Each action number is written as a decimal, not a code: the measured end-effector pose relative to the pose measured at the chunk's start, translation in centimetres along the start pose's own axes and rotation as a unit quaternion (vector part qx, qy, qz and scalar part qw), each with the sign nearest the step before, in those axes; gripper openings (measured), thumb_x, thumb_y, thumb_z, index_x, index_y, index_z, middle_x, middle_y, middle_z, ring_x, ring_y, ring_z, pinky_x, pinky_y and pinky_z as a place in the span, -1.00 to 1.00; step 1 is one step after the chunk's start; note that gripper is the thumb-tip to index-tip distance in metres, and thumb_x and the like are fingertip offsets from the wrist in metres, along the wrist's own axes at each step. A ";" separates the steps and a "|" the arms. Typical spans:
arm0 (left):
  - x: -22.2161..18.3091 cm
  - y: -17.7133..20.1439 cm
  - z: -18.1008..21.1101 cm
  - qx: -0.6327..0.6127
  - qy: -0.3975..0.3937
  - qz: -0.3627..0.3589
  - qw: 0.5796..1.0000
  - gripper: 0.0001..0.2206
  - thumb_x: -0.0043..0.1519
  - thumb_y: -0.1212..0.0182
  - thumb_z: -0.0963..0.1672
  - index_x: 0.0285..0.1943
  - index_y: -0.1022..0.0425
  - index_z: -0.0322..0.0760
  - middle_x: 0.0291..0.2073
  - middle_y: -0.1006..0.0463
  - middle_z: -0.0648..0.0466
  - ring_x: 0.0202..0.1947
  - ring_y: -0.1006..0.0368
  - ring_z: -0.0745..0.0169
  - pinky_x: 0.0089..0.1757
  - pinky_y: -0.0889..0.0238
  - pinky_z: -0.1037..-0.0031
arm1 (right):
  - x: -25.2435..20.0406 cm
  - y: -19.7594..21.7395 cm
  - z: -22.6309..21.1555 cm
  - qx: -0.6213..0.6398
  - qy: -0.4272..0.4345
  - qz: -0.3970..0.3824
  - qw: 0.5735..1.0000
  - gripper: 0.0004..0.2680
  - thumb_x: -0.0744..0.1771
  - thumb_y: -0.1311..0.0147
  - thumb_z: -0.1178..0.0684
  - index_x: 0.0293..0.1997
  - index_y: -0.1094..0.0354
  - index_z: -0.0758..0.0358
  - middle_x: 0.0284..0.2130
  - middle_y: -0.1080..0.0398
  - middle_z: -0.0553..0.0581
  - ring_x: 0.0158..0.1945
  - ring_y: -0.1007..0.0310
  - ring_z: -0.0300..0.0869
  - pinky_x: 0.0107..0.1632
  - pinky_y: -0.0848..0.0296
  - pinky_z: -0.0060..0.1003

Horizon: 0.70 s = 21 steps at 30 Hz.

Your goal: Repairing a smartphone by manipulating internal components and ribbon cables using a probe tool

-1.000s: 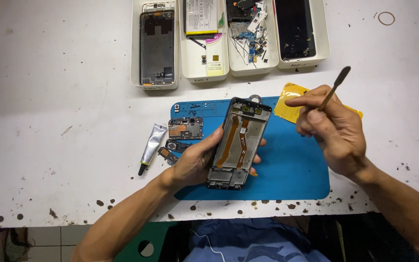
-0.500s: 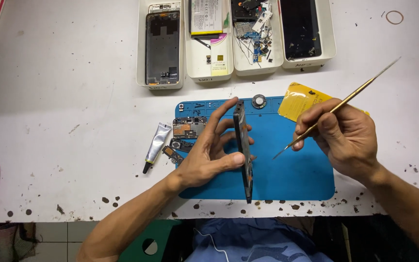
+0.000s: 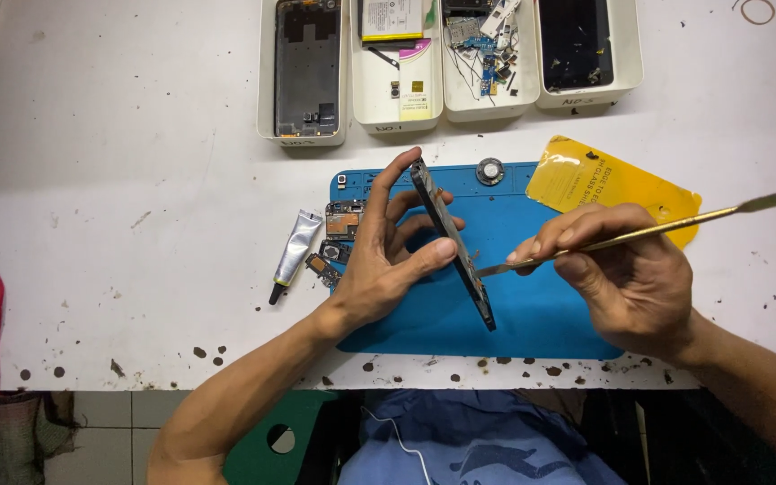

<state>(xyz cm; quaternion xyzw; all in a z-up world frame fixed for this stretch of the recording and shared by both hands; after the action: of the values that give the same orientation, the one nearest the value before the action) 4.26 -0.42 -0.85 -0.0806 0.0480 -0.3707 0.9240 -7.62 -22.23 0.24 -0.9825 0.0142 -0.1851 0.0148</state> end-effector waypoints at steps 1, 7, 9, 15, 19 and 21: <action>0.0 0.0 0.0 0.000 0.001 0.000 1.000 -0.23 0.23 -0.31 -0.07 0.57 0.12 0.04 0.20 -0.41 -0.18 0.07 -0.58 0.05 -0.06 -0.62 0.36 | 0.1 -0.1 -0.1 0.000 0.000 0.001 1.000 -0.86 0.40 0.06 0.28 0.05 -0.16 0.25 -0.17 -0.41 0.24 -0.02 -0.62 0.07 0.11 -0.78 -0.08; -0.1 -0.1 0.0 -0.011 -0.012 -0.005 1.000 -0.24 0.21 -0.34 -0.06 0.55 0.08 0.08 0.25 -0.34 -0.21 0.12 -0.54 -0.01 -0.02 -0.61 0.28 | 1.1 -1.2 -1.7 -0.104 0.038 0.028 0.993 -0.86 0.41 0.08 0.28 0.06 -0.08 0.34 -0.08 -0.35 0.31 0.05 -0.61 0.08 0.17 -0.78 -0.07; -0.2 -0.4 0.4 -0.004 -0.029 0.000 1.000 -0.24 0.21 -0.36 -0.09 0.55 0.07 0.02 0.26 -0.33 -0.20 0.15 -0.53 -0.04 -0.01 -0.66 0.21 | 2.3 -1.6 -2.7 -0.103 0.048 0.004 0.993 -0.88 0.41 0.09 0.28 0.03 -0.10 0.34 -0.10 -0.41 0.34 0.03 -0.65 0.09 0.21 -0.75 -0.10; -0.8 -1.2 1.0 0.003 -0.042 0.014 0.999 -0.24 0.20 -0.38 -0.12 0.55 0.04 0.00 0.25 -0.31 -0.18 0.16 -0.47 0.00 0.04 -0.66 0.17 | 3.2 -2.5 -3.7 -0.177 0.081 -0.051 0.979 -0.89 0.41 0.06 0.28 0.02 -0.17 0.30 -0.08 -0.45 0.27 0.08 -0.66 0.03 0.20 -0.73 -0.19; -0.8 -1.2 1.1 0.005 -0.040 0.017 0.999 -0.24 0.20 -0.37 -0.14 0.54 0.03 0.00 0.23 -0.31 -0.15 0.14 -0.49 0.00 0.03 -0.67 0.20 | 2.9 -2.8 -3.8 -0.190 0.088 -0.042 0.977 -0.93 0.42 0.10 0.24 -0.01 -0.19 0.28 -0.09 -0.46 0.25 0.06 -0.68 0.05 0.16 -0.73 -0.19; -0.8 -1.3 1.2 0.009 -0.041 0.018 0.999 -0.24 0.19 -0.38 -0.11 0.54 0.02 -0.02 0.22 -0.31 -0.14 0.13 -0.48 0.01 0.03 -0.67 0.20 | 3.2 -3.1 -4.6 -0.227 0.111 -0.049 0.966 -0.94 0.41 0.10 0.24 -0.04 -0.19 0.34 -0.11 -0.46 0.31 0.04 -0.69 0.06 0.11 -0.75 -0.20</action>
<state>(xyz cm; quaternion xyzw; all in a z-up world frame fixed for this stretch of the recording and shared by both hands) 2.99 -0.67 0.62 -0.0863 0.0084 -0.3506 0.9325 -6.27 -19.33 5.79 -0.9328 0.0091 -0.2858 -0.2195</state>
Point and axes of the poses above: each hand's wrist, its own x-axis towards the middle knuckle, its own y-axis out of the back of the hand, z = x × y, the point moved 2 cm from there along x, towards the middle knuckle
